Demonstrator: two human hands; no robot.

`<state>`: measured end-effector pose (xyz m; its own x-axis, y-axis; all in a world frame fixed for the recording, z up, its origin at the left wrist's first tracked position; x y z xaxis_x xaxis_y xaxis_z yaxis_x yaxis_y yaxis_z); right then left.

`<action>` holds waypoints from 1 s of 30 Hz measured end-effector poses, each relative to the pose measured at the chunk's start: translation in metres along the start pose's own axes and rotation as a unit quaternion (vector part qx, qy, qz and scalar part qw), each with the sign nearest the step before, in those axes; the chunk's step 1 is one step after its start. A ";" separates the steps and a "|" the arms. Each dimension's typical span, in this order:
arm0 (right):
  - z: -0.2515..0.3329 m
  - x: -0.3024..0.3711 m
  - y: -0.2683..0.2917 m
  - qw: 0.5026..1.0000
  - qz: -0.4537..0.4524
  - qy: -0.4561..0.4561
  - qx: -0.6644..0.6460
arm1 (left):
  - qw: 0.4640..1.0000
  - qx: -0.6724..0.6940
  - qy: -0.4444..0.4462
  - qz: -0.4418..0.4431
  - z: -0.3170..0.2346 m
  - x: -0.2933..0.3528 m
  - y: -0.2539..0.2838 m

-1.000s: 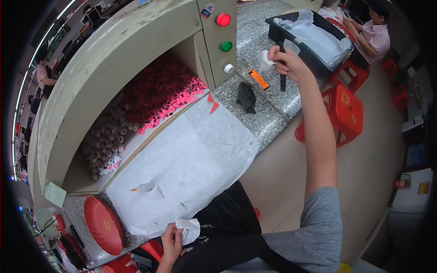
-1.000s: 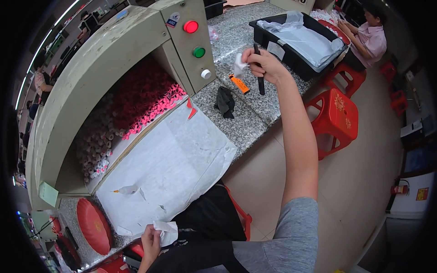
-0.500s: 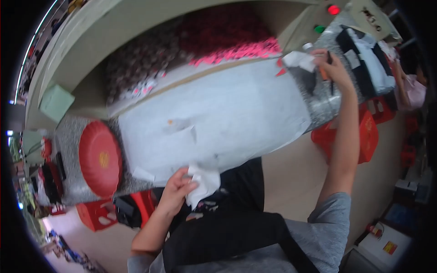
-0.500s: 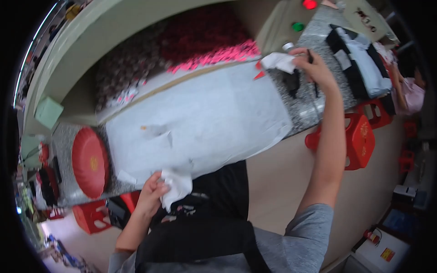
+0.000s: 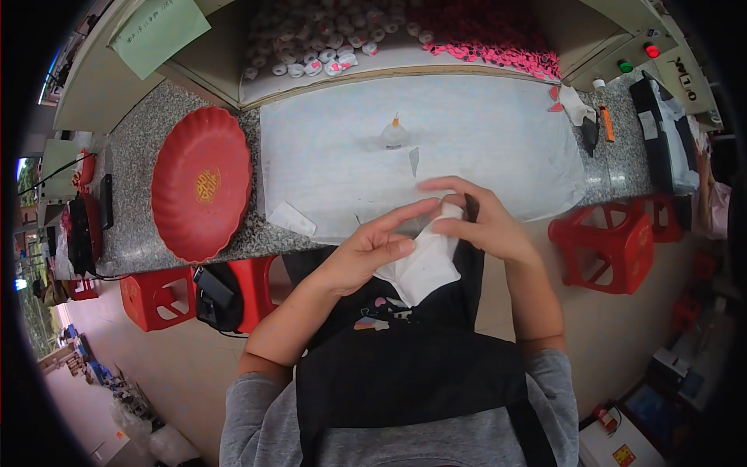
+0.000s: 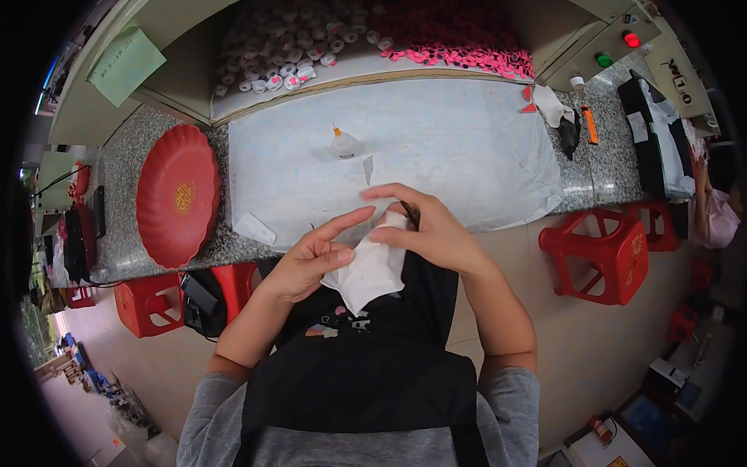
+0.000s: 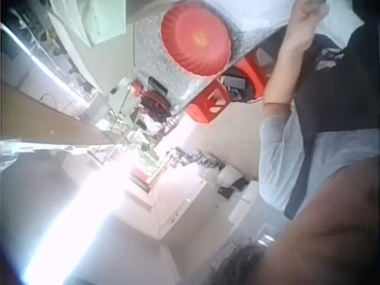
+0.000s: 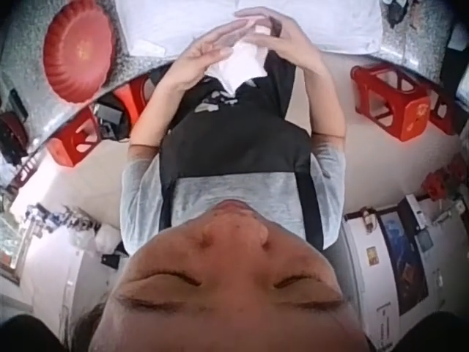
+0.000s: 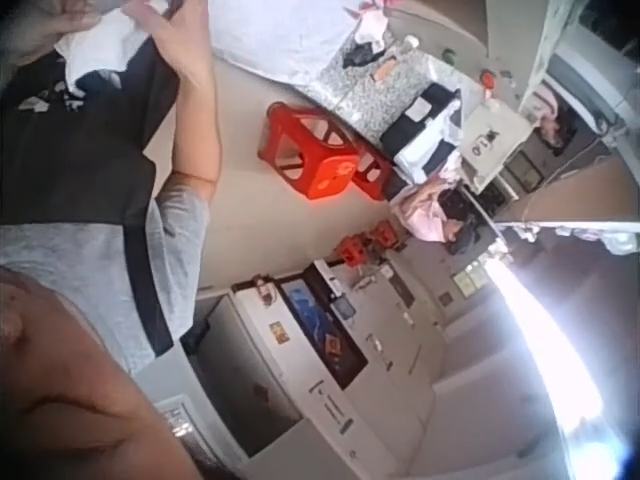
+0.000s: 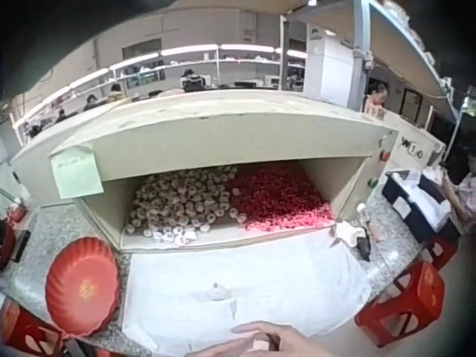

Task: Trimming toy components with a knife and applying adhesive using a squeeze bottle on a factory assembly line.

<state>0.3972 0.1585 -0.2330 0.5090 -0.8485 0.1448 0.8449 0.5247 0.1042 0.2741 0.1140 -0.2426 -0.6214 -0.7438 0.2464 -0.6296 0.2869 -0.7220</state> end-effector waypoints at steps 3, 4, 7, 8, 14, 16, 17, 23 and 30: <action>-0.007 -0.007 0.015 0.998 -0.036 -0.048 0.034 | 0.990 -0.136 -0.025 -0.033 -0.009 0.002 0.015; -0.007 -0.007 0.027 0.992 -0.103 -0.029 0.071 | 0.990 -0.136 -0.030 -0.030 -0.011 0.001 0.017; 0.000 -0.011 0.044 0.985 -0.150 -0.027 0.076 | 0.858 -0.445 -0.164 -0.197 -0.033 0.001 0.035; 0.003 -0.010 0.049 0.983 -0.179 -0.040 0.031 | 0.858 -0.444 -0.166 -0.199 -0.034 0.002 0.038; -0.012 0.032 -0.008 0.929 -0.042 -0.080 -0.358 | 0.598 -0.692 -0.271 -0.300 -0.071 0.032 0.039; -0.029 0.065 -0.051 0.880 -0.002 -0.133 -0.456 | 0.609 -0.690 -0.238 -0.309 -0.070 0.034 0.051; -0.037 0.078 -0.067 0.862 0.002 -0.144 -0.485 | 0.623 -0.685 -0.208 -0.315 -0.068 0.035 0.056; -0.049 0.105 -0.087 0.906 0.021 -0.189 -0.378 | 0.618 -0.710 -0.207 -0.265 -0.066 0.036 0.059; -0.053 0.126 -0.082 0.931 0.006 -0.259 -0.256 | 0.843 -0.439 -0.118 -0.289 -0.064 0.040 0.080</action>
<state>0.4012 0.0050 -0.2750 0.4825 -0.6257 0.6130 0.8753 0.3182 -0.3642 0.1694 0.1461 -0.2489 -0.0471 -0.9819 0.1833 -0.9621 0.0940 0.2559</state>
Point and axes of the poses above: each hand's wrist, its own x-axis away from the middle knuckle, its own y-axis out of the back of the hand, z = x × y, the point moved 6 cm from there along -x, towards the middle knuckle, and after that the axes turned 8 degrees about x, right-handed, at the moved point
